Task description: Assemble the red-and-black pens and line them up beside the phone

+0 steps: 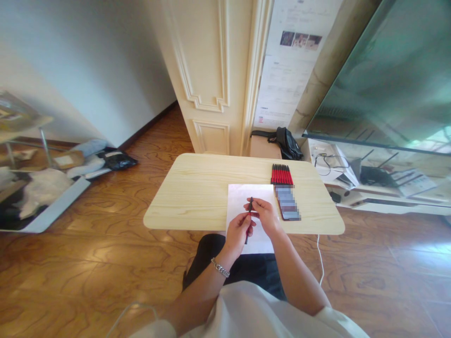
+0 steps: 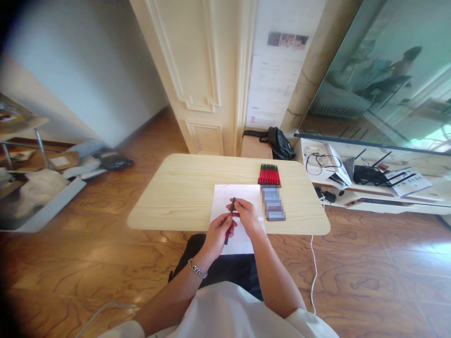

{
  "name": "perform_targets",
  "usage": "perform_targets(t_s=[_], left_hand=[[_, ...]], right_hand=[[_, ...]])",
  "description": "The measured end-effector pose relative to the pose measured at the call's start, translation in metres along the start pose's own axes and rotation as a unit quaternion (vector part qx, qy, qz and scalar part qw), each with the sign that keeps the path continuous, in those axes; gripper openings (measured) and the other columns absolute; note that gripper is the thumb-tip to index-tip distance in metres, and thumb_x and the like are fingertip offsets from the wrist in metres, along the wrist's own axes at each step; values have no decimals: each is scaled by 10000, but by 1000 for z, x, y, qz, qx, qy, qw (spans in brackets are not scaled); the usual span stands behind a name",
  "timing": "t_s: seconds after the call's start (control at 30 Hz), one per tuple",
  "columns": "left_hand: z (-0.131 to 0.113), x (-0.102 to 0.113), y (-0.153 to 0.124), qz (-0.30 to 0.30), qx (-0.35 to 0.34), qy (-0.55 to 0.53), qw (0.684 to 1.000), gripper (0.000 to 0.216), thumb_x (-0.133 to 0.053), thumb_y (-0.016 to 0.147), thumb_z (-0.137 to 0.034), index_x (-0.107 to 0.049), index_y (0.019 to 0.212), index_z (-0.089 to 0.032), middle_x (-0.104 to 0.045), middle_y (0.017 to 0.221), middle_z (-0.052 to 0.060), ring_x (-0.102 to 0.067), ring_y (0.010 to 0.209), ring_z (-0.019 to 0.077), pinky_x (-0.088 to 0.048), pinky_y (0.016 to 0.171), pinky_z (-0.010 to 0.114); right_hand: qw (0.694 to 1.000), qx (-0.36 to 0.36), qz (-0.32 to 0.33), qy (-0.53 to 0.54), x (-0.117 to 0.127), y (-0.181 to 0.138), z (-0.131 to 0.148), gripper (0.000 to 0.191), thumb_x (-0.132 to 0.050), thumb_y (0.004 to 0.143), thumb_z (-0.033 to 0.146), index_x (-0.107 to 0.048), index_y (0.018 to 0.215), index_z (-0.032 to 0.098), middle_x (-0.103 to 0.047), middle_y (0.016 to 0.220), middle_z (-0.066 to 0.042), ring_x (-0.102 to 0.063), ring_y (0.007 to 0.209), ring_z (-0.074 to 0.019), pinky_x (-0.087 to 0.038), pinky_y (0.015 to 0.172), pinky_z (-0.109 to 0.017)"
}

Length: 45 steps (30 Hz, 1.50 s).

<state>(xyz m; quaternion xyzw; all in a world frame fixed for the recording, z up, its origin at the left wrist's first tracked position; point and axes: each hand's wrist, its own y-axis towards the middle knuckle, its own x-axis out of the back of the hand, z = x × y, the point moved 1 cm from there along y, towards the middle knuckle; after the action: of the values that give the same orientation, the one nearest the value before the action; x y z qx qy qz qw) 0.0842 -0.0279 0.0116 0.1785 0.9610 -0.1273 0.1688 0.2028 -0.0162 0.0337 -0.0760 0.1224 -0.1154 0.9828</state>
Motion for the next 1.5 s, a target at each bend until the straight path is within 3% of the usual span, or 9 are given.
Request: perform_targets(t_s=[0.3,0.53,0.63,0.73,0.87,1.07,1.2,1.33,1.5], left_hand=[[0,1,-2,12,12,-24,1000,394,-601,830,-428,-575,1139,-185,-567,677,0,-450,488,67,-312,448,203],[-2,5,-9,21,24,-49,998,372,-623,808,-438,-596,1087,-194,-545,649,-14,-410,466,54,-264,426,190],[-1,12,-14,4,33,-60,998,382,-641,792,-442,-597,1077,-192,-545,644,-16,-416,466,56,-266,425,189],[-2,19,-16,-26,37,-75,996,406,-656,774,-456,-592,1078,-193,-546,643,-19,-430,471,61,-277,426,188],[-3,25,-16,-39,36,-84,995,431,-657,771,-459,-581,1098,-189,-545,651,-18,-432,471,60,-272,421,184],[-4,24,-14,-38,29,-93,995,420,-651,781,-451,-572,1089,-177,-544,655,-14,-435,473,57,-271,426,181],[-4,21,-14,-36,35,-98,994,438,-658,772,-460,-570,1087,-169,-548,659,-9,-444,478,61,-278,430,185],[-5,17,-13,-31,40,-95,994,442,-656,770,-464,-573,1095,-176,-553,661,-9,-446,481,64,-281,431,187],[-3,11,-12,-25,42,-87,995,419,-655,769,-465,-583,1070,-182,-560,651,-11,-437,471,63,-286,435,190]], right_hand=[[997,22,-38,-59,6,8,5,390,-632,748,451,-654,1033,186,-689,876,-67,-619,775,-166,-455,655,-273],[996,49,-73,-8,17,33,35,459,-661,725,466,-641,1079,176,-686,919,-77,-622,754,-151,-457,649,-255],[988,68,-112,-76,20,43,39,468,-656,721,471,-642,1071,161,-688,861,-66,-618,708,-156,-462,644,-272],[955,58,-110,-269,12,41,28,400,-647,739,439,-641,1039,175,-686,737,-37,-605,664,-166,-439,630,-281],[872,57,-99,-476,-5,29,6,208,-607,799,359,-628,939,207,-693,745,-33,-609,719,-172,-386,654,-273],[801,71,-84,-589,-14,27,-13,158,-563,838,328,-625,789,191,-670,803,-78,-589,727,-178,-340,648,-275],[820,97,-90,-557,-10,24,-8,192,-547,851,358,-628,798,191,-657,799,-66,-572,719,-169,-346,655,-269],[889,123,-84,-433,-5,13,2,339,-422,906,429,-646,822,189,-656,762,-46,-561,687,-159,-376,648,-263],[958,90,-25,-270,-5,-2,-1,320,-515,836,475,-654,818,188,-639,691,-15,-539,622,-151,-401,583,-256]])
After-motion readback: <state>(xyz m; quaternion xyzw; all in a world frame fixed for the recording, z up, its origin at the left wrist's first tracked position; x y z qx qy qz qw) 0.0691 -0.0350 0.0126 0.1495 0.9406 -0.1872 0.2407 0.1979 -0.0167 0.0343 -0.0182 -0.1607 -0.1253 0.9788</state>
